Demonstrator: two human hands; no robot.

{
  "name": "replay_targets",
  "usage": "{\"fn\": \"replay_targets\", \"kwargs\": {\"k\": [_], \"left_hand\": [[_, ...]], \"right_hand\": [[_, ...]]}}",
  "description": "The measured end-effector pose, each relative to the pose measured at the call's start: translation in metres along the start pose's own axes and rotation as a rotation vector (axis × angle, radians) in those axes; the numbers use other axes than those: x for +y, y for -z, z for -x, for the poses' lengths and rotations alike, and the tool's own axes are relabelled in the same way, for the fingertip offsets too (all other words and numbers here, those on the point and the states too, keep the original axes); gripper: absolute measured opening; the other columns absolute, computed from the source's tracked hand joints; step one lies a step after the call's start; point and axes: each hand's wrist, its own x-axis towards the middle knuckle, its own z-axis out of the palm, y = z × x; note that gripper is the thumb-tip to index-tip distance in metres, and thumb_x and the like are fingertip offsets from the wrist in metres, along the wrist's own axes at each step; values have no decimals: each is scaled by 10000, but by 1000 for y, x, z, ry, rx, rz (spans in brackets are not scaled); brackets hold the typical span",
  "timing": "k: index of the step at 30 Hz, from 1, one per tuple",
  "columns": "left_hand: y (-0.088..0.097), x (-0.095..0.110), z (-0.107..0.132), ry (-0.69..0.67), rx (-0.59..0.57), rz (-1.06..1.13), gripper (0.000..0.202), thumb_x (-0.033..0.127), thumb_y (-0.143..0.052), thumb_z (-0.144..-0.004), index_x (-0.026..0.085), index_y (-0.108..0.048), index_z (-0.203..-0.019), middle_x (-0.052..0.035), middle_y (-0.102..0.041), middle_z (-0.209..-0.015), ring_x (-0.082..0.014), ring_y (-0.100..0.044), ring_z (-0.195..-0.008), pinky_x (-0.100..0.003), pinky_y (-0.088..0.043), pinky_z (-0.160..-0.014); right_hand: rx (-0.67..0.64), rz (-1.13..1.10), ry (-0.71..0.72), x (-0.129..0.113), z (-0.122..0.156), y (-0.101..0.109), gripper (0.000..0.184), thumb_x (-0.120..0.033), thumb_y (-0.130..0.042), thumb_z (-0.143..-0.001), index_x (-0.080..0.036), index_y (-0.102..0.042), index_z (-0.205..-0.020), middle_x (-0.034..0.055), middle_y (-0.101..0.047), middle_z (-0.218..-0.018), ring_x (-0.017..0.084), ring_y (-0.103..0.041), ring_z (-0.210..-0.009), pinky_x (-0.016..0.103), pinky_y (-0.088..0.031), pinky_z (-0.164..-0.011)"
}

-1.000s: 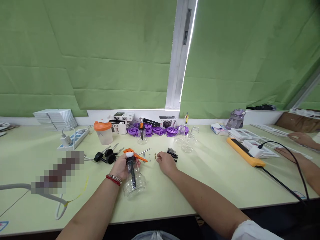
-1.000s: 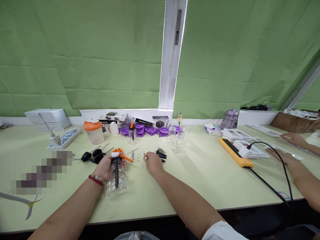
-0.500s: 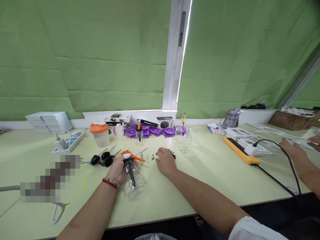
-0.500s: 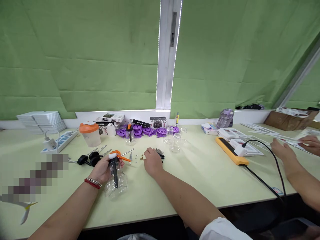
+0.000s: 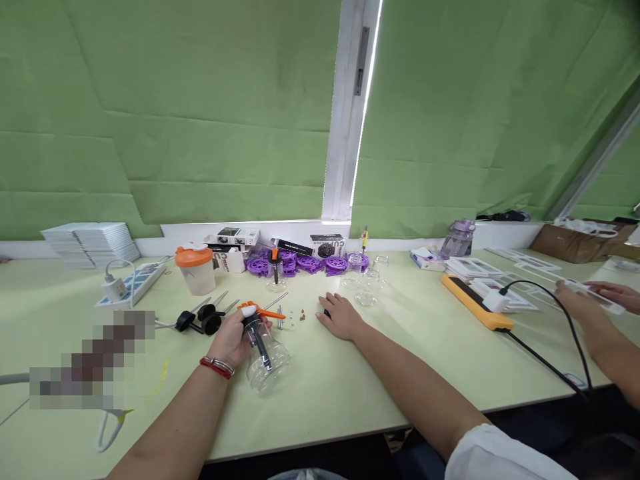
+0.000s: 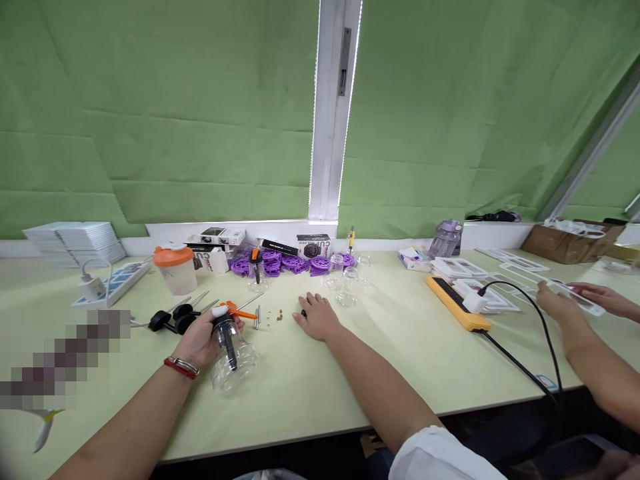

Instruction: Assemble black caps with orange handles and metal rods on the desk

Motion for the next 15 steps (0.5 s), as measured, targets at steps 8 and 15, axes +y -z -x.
{"fn": "replay_targets", "kwargs": {"k": [8, 15], "left_hand": [[0, -1, -2, 1, -22, -7, 81, 161, -520, -790, 125, -572, -840, -72, -629, -607, -222, -663, -611, -340, -556, -578], [0, -4, -4, -18, 0, 9, 67, 157, -530, -787, 123, -572, -827, -86, -645, -629, -227, -667, -618, -366, -566, -608]], "right_hand": [[-74, -58, 291, 11, -14, 4, 574, -471, -313, -923, -180, -345, -1417, 103, -294, -1486, 266, -243, -1368, 397, -176, -1110], [-52, -53, 315, 11, -14, 4, 655, -548, -316, -896, -203, -258, -1450, 107, -266, -1495, 293, -241, -1369, 462, -186, -1102]]}}
